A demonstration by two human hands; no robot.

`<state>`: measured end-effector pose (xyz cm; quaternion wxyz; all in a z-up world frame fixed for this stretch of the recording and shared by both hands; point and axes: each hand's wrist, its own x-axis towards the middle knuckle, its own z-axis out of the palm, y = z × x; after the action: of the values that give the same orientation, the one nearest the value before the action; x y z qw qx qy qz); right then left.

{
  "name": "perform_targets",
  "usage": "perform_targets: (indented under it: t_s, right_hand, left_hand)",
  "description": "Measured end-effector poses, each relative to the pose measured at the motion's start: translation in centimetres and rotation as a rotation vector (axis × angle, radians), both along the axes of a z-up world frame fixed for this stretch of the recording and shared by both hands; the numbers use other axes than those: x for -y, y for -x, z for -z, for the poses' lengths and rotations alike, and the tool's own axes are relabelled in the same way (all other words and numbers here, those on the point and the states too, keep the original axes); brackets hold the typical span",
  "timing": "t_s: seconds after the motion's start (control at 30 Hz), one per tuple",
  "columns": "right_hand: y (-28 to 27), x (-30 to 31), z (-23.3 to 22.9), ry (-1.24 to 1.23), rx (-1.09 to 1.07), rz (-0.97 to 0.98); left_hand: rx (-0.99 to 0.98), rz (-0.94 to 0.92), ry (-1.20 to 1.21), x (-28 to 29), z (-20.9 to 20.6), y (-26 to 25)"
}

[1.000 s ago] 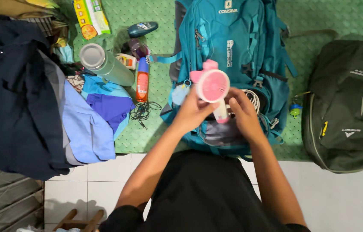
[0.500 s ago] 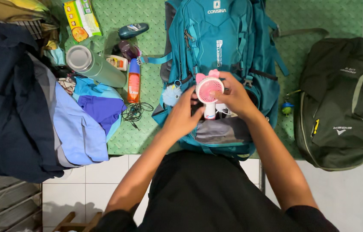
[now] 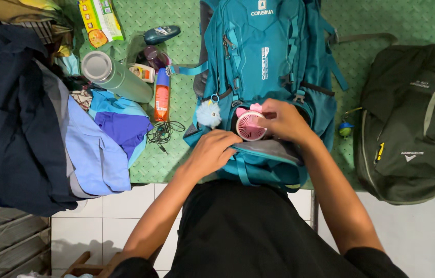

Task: The person unzips a teal backpack lying on a green mat, places a wallet into a front pocket, coils a white charging cable around its charger plug, and puts the charger and cable into the pocket. They then add a small pink handheld fan and a hairbrush, and zip the pockets closed.

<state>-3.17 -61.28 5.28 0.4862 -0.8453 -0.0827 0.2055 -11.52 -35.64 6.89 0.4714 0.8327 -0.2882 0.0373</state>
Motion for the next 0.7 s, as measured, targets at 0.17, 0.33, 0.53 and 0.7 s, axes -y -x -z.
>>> perform_targets:
  t_s: [0.17,0.33,0.53,0.7]
  right_hand:
    - [0.1,0.5,-1.2,0.191,0.160,-0.022]
    - [0.9,0.0,-1.0,0.159,0.261,-0.172]
    - [1.2,-0.6,-0.6,0.188,0.135,-0.112]
    - [1.7,-1.2,-1.2,0.341,0.255,-0.133]
  left_hand:
    - [-0.186,-0.020,0.089,0.5,-0.6,0.1]
    - [-0.192,0.048,0.166,0.4,-1.4,-1.2]
    - [-0.246,-0.102,0.104,-0.6,-1.1,-2.4]
    - [0.030,-0.340,-0.285,1.5,0.8,-4.1]
